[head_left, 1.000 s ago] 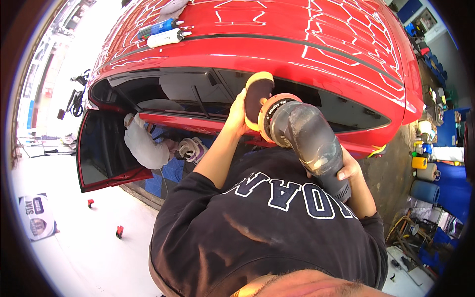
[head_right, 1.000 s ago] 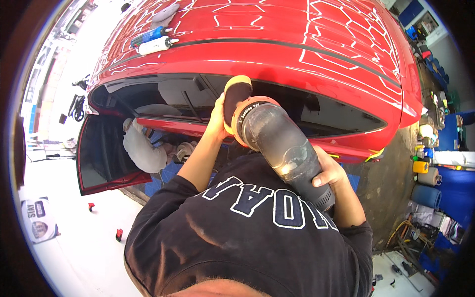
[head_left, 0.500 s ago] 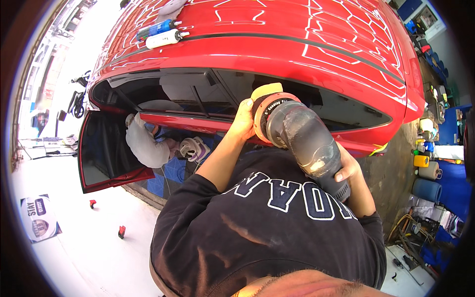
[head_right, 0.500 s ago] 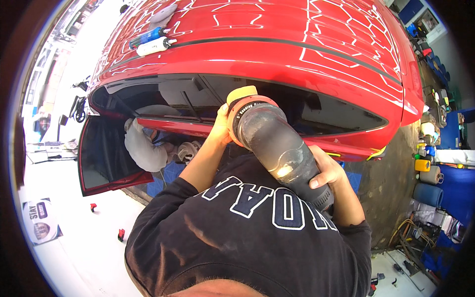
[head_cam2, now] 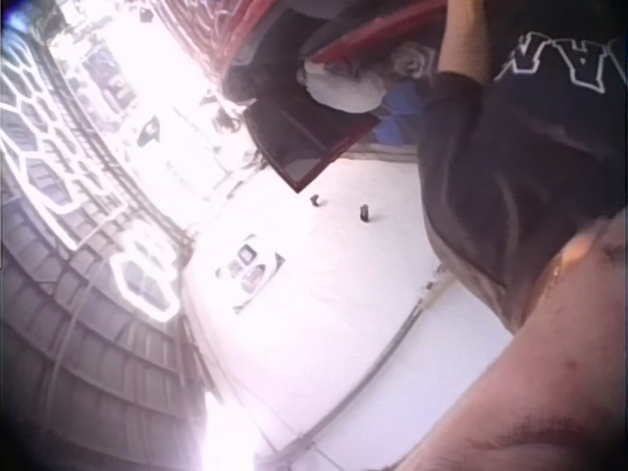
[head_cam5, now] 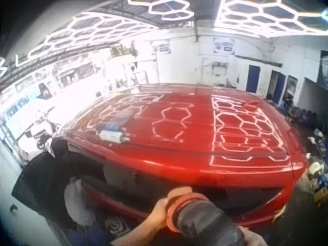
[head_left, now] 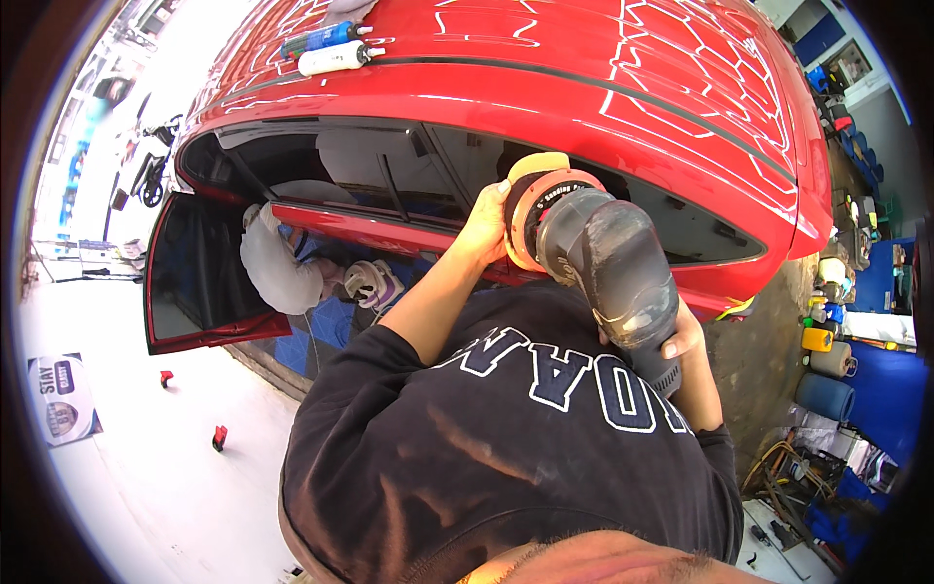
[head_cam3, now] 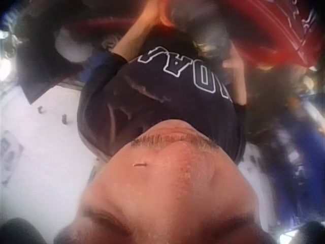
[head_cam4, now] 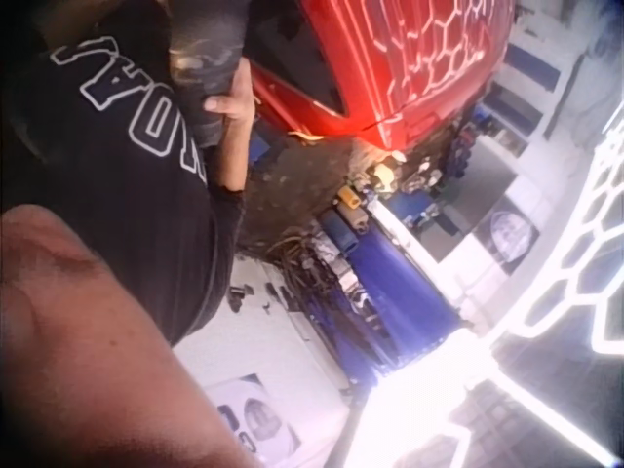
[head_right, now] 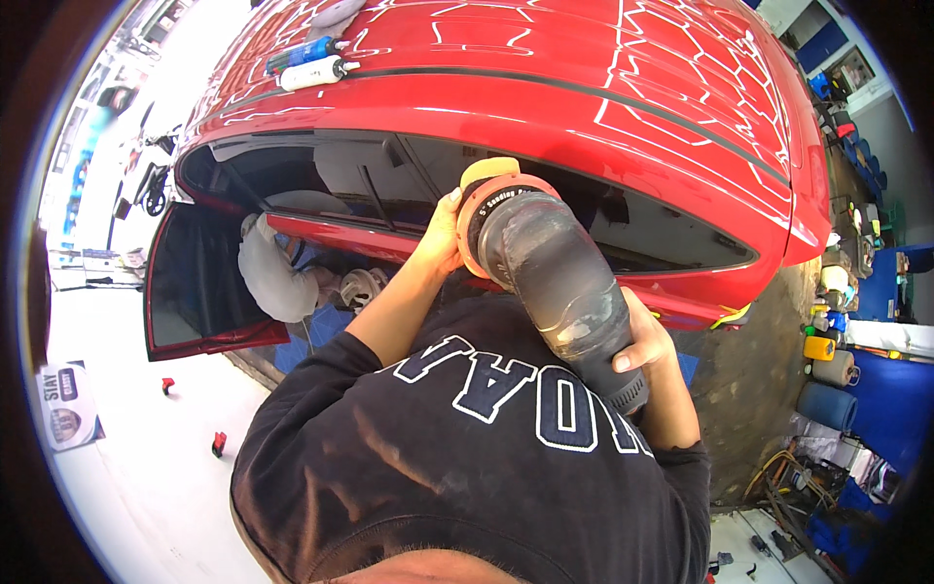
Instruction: The person uses a rotary polisher to buff the red car's roof, moving the tool in overlapping passes across the surface. They occasionally pause to adjust the pad or reposition their hands while continuing to work on the same area.
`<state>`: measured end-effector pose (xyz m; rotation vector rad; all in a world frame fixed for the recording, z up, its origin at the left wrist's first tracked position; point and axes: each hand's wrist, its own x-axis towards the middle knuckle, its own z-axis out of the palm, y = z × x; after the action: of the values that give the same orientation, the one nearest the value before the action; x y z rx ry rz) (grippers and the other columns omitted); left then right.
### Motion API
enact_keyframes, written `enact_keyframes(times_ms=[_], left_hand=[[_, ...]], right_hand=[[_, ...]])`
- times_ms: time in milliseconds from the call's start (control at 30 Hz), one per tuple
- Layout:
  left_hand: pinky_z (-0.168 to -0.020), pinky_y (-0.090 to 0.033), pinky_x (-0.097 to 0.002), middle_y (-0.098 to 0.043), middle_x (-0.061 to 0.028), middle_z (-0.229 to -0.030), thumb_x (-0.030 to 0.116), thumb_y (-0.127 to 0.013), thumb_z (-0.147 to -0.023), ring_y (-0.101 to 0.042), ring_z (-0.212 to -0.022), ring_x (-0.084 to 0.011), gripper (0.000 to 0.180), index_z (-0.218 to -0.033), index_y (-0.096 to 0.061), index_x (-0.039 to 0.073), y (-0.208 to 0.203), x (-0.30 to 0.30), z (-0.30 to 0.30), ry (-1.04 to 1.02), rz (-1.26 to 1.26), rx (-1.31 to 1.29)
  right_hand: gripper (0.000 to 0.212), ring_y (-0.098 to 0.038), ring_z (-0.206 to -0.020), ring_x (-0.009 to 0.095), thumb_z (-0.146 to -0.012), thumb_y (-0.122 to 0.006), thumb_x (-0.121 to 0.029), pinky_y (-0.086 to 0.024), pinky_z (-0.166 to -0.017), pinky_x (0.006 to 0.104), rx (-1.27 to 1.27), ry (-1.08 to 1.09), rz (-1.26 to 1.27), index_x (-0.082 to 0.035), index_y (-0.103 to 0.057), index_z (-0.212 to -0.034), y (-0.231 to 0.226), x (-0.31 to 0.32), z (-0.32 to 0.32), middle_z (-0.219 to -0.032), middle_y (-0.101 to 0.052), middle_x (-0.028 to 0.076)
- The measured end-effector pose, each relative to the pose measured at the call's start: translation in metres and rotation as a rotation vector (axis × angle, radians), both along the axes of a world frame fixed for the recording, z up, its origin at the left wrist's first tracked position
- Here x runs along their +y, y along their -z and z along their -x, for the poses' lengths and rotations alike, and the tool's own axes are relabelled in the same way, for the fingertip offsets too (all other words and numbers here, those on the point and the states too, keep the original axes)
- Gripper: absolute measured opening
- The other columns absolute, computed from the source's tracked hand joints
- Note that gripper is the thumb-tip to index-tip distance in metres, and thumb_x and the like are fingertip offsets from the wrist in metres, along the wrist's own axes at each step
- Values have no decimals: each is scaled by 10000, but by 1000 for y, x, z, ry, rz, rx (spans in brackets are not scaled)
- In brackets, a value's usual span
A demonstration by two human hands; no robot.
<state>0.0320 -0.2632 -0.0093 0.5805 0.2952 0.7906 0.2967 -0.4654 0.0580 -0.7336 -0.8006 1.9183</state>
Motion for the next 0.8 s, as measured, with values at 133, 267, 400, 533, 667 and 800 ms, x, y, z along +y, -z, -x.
enact_keyframes(times_ms=[133,267,400,533,667,800], left_hand=[[-988,-603,-427,-737,-171,-1238,500,-673,-1016,-736,-1076,-244,642,-1325,-631,-61,2,-2,-3,-34,27,11],[-970,-605,-410,-743,-162,-1211,483,-660,-1031,-735,-1053,-225,612,-1300,-637,-66,1,-4,-4,-20,44,-6],[-960,-604,-399,-743,-159,-1197,461,-636,-1050,-729,-1039,-216,583,-1294,-636,-68,1,-5,-4,-49,11,12],[-966,-600,-399,-741,-161,-1197,454,-619,-1061,-726,-1042,-214,575,-1299,-632,-69,-1,-3,-5,-57,-34,30],[-983,-596,-407,-736,-162,-1214,456,-606,-1067,-727,-1063,-224,582,-1319,-624,-68,-8,-10,-5,-40,11,12],[-994,-599,-421,-733,-162,-1226,428,-565,-1091,-730,-1086,-240,550,-1339,-610,-61,-14,-9,-5,-29,-8,12]], right_hand=[[1164,-681,-1163,289,-462,-944,-288,-504,-1053,387,36,60,16,88,-470,-1457,10,-6,1,-1300,-673,193],[993,-705,-979,414,-513,-910,-293,-560,-845,486,47,115,-60,132,-554,-1337,6,-3,9,-1159,-667,285],[943,-708,-928,440,-529,-899,-293,-568,-797,512,93,148,-60,136,-577,-1305,-4,-2,18,-1126,-668,301],[931,-707,-921,437,-537,-897,-292,-565,-788,518,111,147,-64,134,-579,-1301,-7,-1,22,-1130,-665,302],[1090,-721,-1001,433,-512,-914,-226,-608,-860,529,179,118,-35,120,-435,-1427,-1,-2,20,-1214,-647,316],[1093,-724,-988,428,-512,-915,-251,-609,-848,512,183,115,-65,122,-445,-1426,8,-1,19,-1204,-655,318]])
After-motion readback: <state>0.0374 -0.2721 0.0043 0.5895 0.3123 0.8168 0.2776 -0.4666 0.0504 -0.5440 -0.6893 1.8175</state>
